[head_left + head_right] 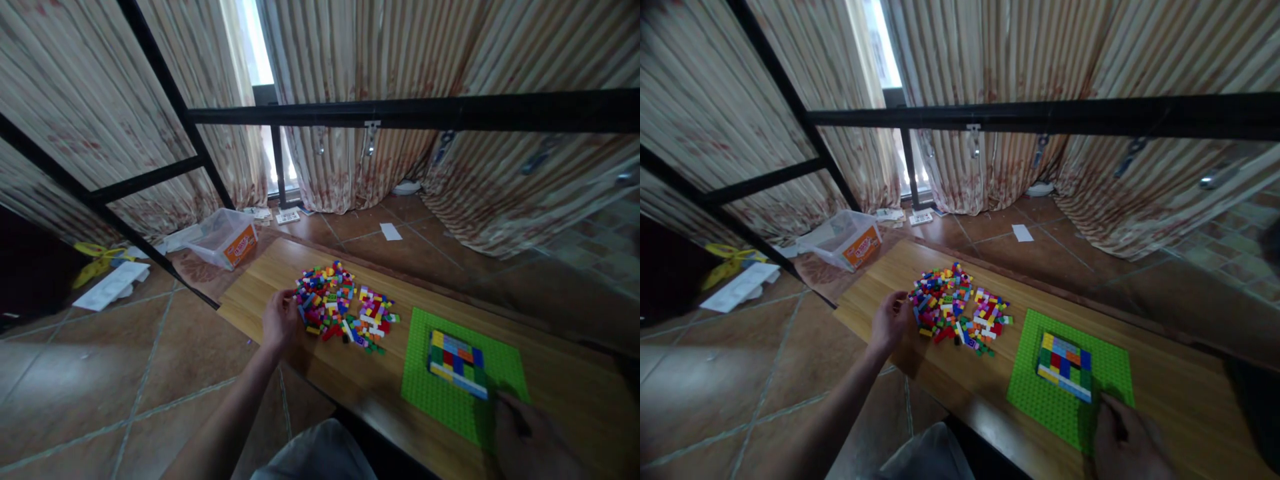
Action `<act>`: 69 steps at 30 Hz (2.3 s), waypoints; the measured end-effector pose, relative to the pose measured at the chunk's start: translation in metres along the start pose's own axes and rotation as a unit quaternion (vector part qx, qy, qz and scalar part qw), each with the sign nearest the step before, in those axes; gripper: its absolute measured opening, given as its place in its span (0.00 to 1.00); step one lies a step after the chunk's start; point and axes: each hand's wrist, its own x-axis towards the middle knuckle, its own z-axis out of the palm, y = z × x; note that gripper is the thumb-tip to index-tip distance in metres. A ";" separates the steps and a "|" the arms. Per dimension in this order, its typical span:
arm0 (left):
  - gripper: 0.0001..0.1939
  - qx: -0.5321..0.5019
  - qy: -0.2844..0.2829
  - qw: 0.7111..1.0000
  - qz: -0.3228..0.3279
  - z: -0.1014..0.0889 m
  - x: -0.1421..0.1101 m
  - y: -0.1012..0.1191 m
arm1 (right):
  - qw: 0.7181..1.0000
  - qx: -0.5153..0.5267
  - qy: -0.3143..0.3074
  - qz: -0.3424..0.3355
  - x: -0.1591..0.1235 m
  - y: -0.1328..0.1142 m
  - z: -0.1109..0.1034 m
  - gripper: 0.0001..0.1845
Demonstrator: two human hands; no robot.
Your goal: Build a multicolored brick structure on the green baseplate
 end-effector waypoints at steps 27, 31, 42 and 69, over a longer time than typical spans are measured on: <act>0.14 -0.059 0.028 0.994 0.085 0.048 -0.016 0.004 | 0.960 0.161 -0.137 -0.181 -0.012 -0.177 0.043 0.12; 0.14 -0.048 0.021 0.994 0.095 0.049 -0.016 0.004 | 0.962 0.118 -0.102 -0.226 -0.013 -0.188 0.062 0.13; 0.12 -0.048 0.012 0.995 0.082 0.049 -0.015 0.005 | 0.973 0.116 -0.110 -0.169 -0.006 -0.188 0.068 0.11; 0.12 -0.055 0.012 0.994 0.096 0.050 -0.013 0.004 | 0.975 0.111 -0.082 -0.174 -0.018 -0.202 0.073 0.08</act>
